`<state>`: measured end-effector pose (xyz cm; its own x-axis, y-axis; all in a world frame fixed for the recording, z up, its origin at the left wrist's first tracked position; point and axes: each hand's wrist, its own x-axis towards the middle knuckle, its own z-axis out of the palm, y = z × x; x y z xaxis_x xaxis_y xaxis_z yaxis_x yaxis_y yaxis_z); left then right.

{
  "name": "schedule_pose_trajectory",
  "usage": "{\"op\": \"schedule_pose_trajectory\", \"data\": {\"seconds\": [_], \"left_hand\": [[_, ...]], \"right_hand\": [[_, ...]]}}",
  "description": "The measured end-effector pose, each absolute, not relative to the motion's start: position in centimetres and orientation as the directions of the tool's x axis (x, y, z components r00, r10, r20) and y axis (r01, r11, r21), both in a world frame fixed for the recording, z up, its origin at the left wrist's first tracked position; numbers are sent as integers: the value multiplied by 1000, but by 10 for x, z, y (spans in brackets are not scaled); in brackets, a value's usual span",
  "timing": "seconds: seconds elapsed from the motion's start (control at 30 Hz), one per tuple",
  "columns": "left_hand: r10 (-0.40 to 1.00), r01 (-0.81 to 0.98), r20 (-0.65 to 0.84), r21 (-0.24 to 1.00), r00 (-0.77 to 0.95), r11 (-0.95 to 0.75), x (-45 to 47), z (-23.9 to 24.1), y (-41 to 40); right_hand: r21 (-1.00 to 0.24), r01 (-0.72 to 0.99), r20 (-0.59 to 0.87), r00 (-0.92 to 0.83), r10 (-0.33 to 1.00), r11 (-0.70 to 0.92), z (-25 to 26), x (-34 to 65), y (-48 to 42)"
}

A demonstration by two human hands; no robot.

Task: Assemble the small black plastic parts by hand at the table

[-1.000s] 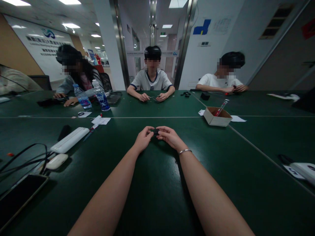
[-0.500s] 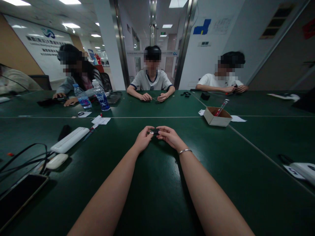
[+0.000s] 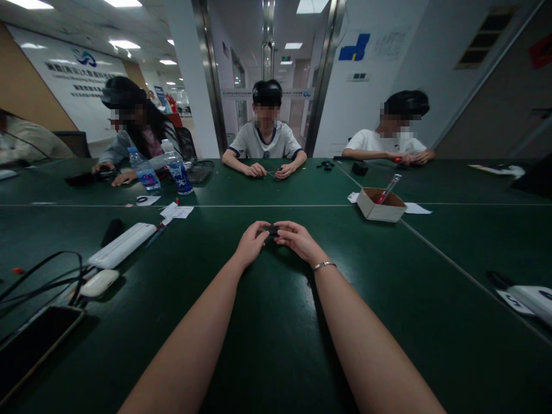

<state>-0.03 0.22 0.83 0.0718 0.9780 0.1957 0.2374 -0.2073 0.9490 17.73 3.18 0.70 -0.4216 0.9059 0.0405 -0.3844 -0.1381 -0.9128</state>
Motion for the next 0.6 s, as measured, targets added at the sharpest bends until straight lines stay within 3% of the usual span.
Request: {"op": "schedule_pose_trajectory", "data": {"seconds": [0.6], "left_hand": [[979, 228, 182, 953, 96, -200, -1, 7, 3]], "right_hand": [[-915, -382, 47, -423, 905, -132, 7, 178, 32]]}}
